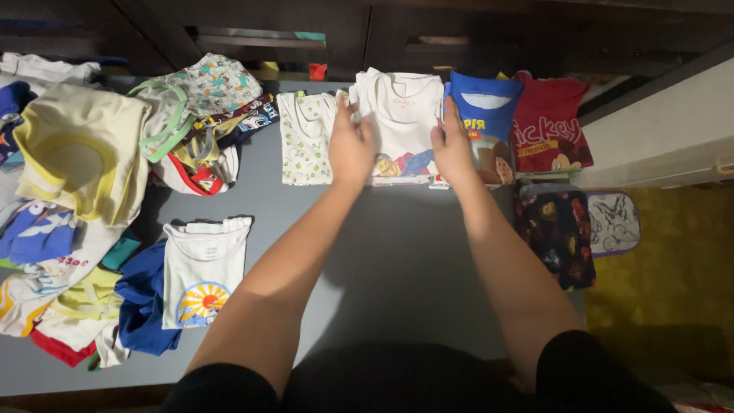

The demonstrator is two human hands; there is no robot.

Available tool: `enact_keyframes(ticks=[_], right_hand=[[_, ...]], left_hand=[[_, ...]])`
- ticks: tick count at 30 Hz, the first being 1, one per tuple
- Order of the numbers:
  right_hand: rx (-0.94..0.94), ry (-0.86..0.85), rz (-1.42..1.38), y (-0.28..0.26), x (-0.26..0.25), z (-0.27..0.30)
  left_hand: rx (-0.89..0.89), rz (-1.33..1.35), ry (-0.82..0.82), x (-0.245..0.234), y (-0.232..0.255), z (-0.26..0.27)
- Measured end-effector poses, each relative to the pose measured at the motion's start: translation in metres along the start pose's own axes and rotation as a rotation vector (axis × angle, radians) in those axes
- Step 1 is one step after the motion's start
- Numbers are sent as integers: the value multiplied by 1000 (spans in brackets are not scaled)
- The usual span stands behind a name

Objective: The person folds several children's shirts one by one on a table, smoothing each item and stacking the folded shirts into a neat pile. The shirts include various colors and cartoon prints.

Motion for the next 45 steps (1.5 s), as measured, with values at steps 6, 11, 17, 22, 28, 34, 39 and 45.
enact_keyframes(ticks=[6, 11, 17, 22, 28, 34, 39, 45], right_hand=[[-392, 61, 320, -45, 19, -11], [-178, -281, 422, -49, 49, -42], [-136, -330, 445, -44, 57, -47], [-137, -402, 493, -55, 53, -52], [-186, -177, 364, -76, 13, -20], [-409, 269, -142, -104, 15, 159], [-605, -280, -231, -142, 94, 287], [-708, -513, -108, -171, 168, 328]], left_hand=[[377, -395, -239, 18, 30, 12], [268, -621, -475, 34, 24, -13], [157, -657, -596, 40, 17, -21], [179, -673, -597, 35, 23, -21], [220, -100, -304, -24, 19, 13], [111, 175, -21, -165, -44, 133], [181, -100, 69, -253, -91, 230], [150, -566, 3, -322, -126, 259]])
Point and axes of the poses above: each hand's wrist, its own z-axis away from the middle knuckle, its own x-axis out of the palm, y = z × x, the point moved 4 cm from there along -z, towards the middle knuckle, and after that the axes turned 9 degrees about y, right-handed, at the moved point
